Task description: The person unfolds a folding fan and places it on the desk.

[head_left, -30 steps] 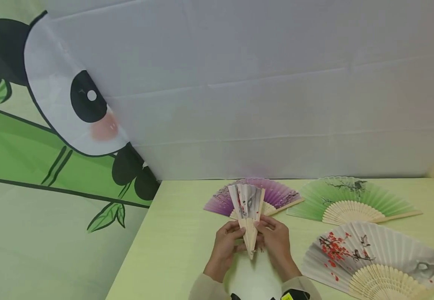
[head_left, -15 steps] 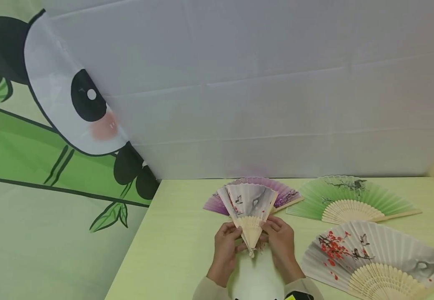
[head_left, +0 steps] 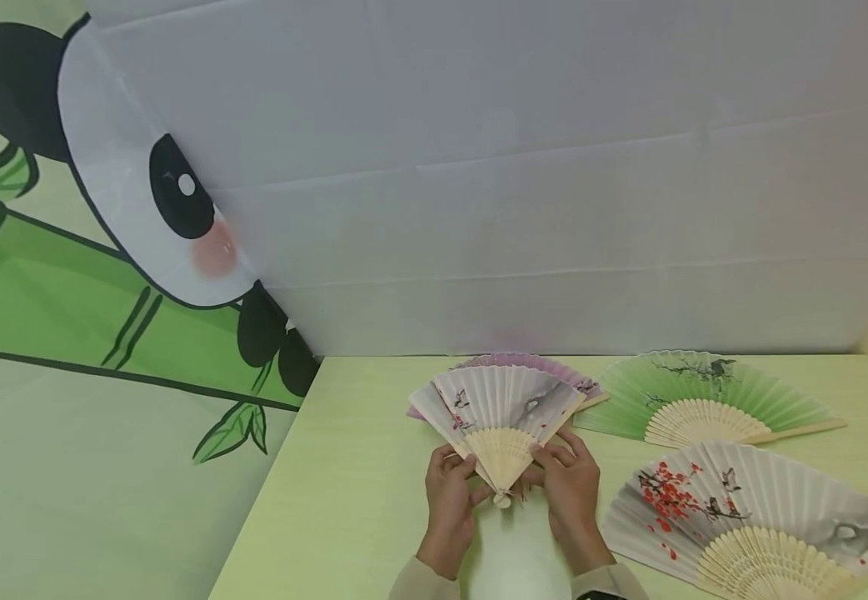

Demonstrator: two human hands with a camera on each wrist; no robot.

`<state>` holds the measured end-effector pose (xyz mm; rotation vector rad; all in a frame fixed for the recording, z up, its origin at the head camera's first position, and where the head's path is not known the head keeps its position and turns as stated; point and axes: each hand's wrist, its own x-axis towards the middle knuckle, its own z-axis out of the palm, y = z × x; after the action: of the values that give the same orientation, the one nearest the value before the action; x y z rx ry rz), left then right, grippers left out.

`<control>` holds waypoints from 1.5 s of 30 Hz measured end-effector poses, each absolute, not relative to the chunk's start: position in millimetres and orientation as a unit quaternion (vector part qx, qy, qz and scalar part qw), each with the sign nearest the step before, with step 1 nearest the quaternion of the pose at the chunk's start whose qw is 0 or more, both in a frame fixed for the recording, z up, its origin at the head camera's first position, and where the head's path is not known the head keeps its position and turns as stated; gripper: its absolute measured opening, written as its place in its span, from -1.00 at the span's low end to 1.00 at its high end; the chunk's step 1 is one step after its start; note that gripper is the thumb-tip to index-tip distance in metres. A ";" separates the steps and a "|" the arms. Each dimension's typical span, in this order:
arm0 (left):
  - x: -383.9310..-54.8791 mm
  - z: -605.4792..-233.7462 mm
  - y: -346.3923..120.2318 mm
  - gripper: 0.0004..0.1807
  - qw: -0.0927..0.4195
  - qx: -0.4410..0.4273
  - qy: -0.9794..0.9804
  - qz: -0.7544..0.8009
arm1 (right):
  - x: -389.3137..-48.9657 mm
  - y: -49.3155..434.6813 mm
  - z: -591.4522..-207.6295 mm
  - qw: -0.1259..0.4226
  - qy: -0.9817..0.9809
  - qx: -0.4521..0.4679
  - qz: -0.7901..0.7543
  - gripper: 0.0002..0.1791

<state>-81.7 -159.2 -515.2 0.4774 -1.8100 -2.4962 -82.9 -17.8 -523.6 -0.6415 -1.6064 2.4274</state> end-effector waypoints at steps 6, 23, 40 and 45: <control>-78.5 -511.6 -158.1 -0.57 0.030 0.160 -0.570 -0.805 | -79.8 -18.9 -523.2 0.092 -0.511 -0.224 0.825 -0.43; -74.4 -512.2 -151.0 -0.64 0.081 0.188 -0.525 -0.826 | -69.2 -18.1 -521.8 0.125 -0.450 -0.245 0.850 -0.58; -60.5 -514.3 -145.3 -0.59 0.089 0.219 -0.501 -0.832 | -51.3 -16.8 -522.0 0.109 -0.453 -0.270 0.842 -0.63; -55.2 -516.5 -144.3 -0.60 0.095 0.230 -0.494 -0.833 | -47.0 -15.2 -524.3 0.108 -0.444 -0.275 0.846 -0.62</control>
<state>-55.2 -144.3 -516.5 0.6829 -1.4632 -2.4703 -47.0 -15.2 -524.3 -0.8081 -1.3057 2.4897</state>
